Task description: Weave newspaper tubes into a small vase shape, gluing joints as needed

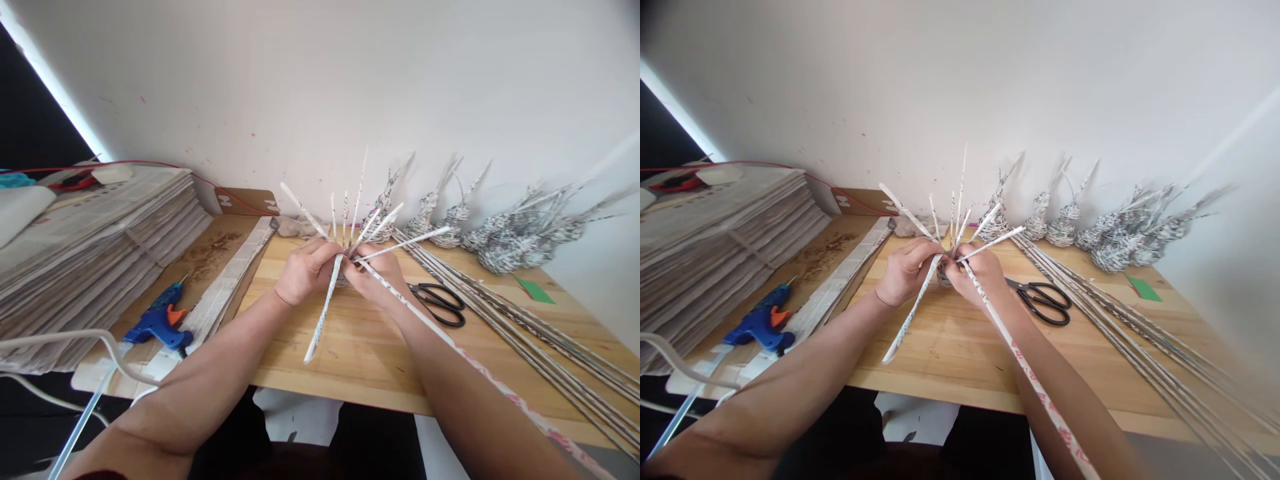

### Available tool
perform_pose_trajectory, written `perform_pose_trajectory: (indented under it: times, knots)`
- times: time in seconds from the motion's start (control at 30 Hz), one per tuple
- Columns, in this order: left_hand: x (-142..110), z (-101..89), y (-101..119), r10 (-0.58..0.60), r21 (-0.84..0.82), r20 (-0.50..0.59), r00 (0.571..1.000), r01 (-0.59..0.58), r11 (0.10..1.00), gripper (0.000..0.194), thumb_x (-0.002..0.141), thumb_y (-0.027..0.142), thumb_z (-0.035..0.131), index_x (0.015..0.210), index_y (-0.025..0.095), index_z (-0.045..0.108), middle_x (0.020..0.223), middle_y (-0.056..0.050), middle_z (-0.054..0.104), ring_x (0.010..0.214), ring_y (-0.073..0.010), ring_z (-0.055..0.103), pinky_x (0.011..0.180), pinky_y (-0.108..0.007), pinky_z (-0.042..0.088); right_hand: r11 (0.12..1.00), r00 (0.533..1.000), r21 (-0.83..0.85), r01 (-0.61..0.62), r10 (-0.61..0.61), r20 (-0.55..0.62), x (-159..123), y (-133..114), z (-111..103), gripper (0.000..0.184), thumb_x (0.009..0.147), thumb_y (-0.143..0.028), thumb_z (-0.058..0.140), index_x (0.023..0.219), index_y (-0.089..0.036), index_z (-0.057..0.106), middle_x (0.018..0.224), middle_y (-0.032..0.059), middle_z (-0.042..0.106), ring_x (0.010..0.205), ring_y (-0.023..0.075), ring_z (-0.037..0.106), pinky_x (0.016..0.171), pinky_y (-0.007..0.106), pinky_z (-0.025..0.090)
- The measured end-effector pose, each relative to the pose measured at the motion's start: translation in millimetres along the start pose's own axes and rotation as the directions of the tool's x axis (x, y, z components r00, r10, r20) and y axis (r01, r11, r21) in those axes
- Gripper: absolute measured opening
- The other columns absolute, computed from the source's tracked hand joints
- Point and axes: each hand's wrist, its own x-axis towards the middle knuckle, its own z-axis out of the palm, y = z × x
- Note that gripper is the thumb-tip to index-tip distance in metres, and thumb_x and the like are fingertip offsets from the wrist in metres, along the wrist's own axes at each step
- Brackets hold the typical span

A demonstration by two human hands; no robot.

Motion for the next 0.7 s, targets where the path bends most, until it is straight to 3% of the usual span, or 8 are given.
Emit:
perform_pose_trajectory:
  times: [0.13,0.3,0.57,0.7]
  knots:
    - [-0.4,-1.0,-2.4,0.012,-0.083,-0.020,1.000,-0.014,0.996,0.012,0.094,0.026,0.057,0.091,0.018,0.065,0.082,-0.006,0.070,0.078,-0.0160,0.063,0.074,-0.028,0.051,0.989,0.994,0.101,-0.106,0.102,0.036,-0.2,0.1,0.8,0.012,0.081,-0.033,0.063,0.080,-0.022,0.068,0.069,0.0008,0.068,0.062,0.0169,0.060,0.060,0.029,0.044]
    - [-4.3,1.1,-7.0,-0.030,-0.123,-0.005,1.000,0.029,0.992,0.009,0.093,0.025,0.059,0.092,0.018,0.064,0.081,-0.005,0.069,0.075,-0.0145,0.064,0.070,-0.025,0.050,0.978,0.983,0.106,-0.181,0.177,0.051,-0.9,1.3,3.1,0.014,0.082,-0.035,0.062,0.077,-0.023,0.066,0.064,-0.0003,0.066,0.058,0.0161,0.058,0.055,0.028,0.042]
    - [-8.3,2.2,-7.5,-0.114,-0.088,0.048,0.992,0.118,0.989,0.013,0.095,0.029,0.056,0.095,0.019,0.064,0.081,-0.003,0.069,0.071,-0.0127,0.063,0.068,-0.022,0.048,0.982,0.986,0.093,-0.166,0.164,0.026,-2.3,5.3,7.1,0.012,0.083,-0.031,0.059,0.085,-0.024,0.069,0.069,-0.0008,0.070,0.061,0.0159,0.061,0.056,0.027,0.043]
    - [-6.5,1.1,-5.4,-0.120,-0.045,0.026,0.992,0.122,0.992,0.012,0.094,0.027,0.057,0.092,0.018,0.064,0.076,-0.002,0.068,0.066,-0.0119,0.061,0.063,-0.021,0.046,0.994,0.996,0.070,-0.087,0.086,0.012,-2.8,4.5,7.6,0.011,0.083,-0.028,0.059,0.083,-0.023,0.069,0.065,-0.0012,0.067,0.058,0.0153,0.059,0.058,0.027,0.043]
